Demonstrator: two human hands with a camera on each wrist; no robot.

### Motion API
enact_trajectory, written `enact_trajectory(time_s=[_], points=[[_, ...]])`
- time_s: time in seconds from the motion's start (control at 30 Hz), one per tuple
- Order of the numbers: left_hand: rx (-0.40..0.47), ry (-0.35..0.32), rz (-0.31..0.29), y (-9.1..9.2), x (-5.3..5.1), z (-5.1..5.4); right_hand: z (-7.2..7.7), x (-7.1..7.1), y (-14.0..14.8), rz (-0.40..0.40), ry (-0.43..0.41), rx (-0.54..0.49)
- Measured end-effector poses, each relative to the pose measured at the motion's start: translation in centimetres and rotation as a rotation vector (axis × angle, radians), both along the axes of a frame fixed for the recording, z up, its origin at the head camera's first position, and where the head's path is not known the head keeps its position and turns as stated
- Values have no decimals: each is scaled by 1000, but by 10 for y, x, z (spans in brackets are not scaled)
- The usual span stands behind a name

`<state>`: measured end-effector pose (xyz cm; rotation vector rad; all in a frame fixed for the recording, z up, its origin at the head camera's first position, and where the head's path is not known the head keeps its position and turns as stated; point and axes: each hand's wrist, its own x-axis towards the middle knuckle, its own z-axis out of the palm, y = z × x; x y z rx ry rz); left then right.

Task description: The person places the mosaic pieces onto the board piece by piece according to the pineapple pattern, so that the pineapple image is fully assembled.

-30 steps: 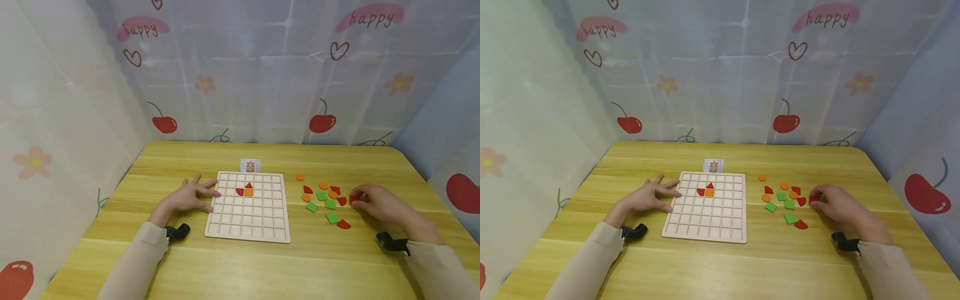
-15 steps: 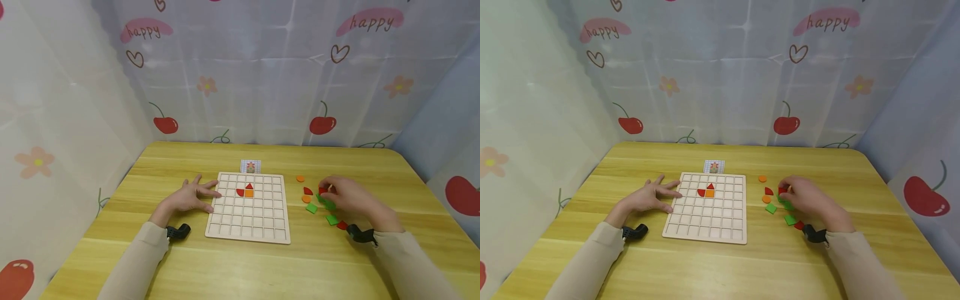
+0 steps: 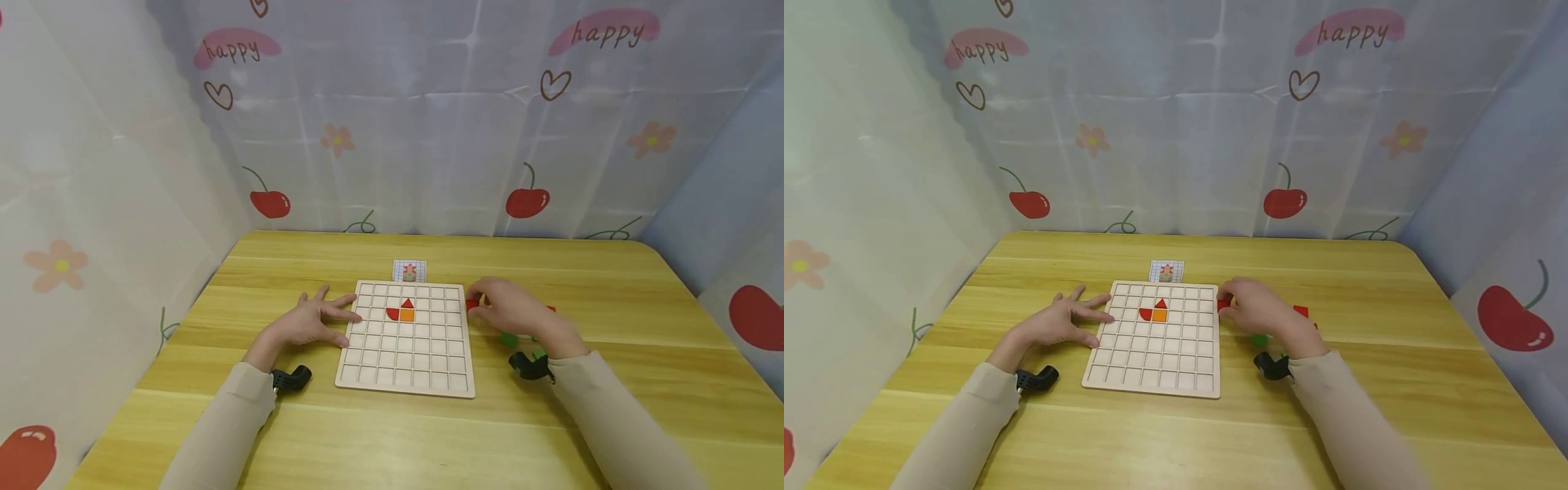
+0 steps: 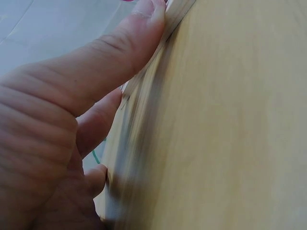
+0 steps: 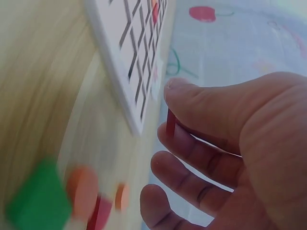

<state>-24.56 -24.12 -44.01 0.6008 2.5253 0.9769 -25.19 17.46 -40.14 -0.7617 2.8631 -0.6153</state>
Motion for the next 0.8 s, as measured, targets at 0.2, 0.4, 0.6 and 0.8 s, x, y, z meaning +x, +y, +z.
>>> enact_trajectory(time_s=[0.2,0.4,0.6,0.8], points=[[4,-2,0,-1,0,0,-1,-4,-29,17,-29,5],[11,2,-2,-1,1,-1,-3,-6,-54,31,-72,-6],[14,1,-8,0,0,-2,-8,-7,-73,72,-72,7],[7,9,-11,-1,-1,-1,-14,-7,-81,95,-23,4]])
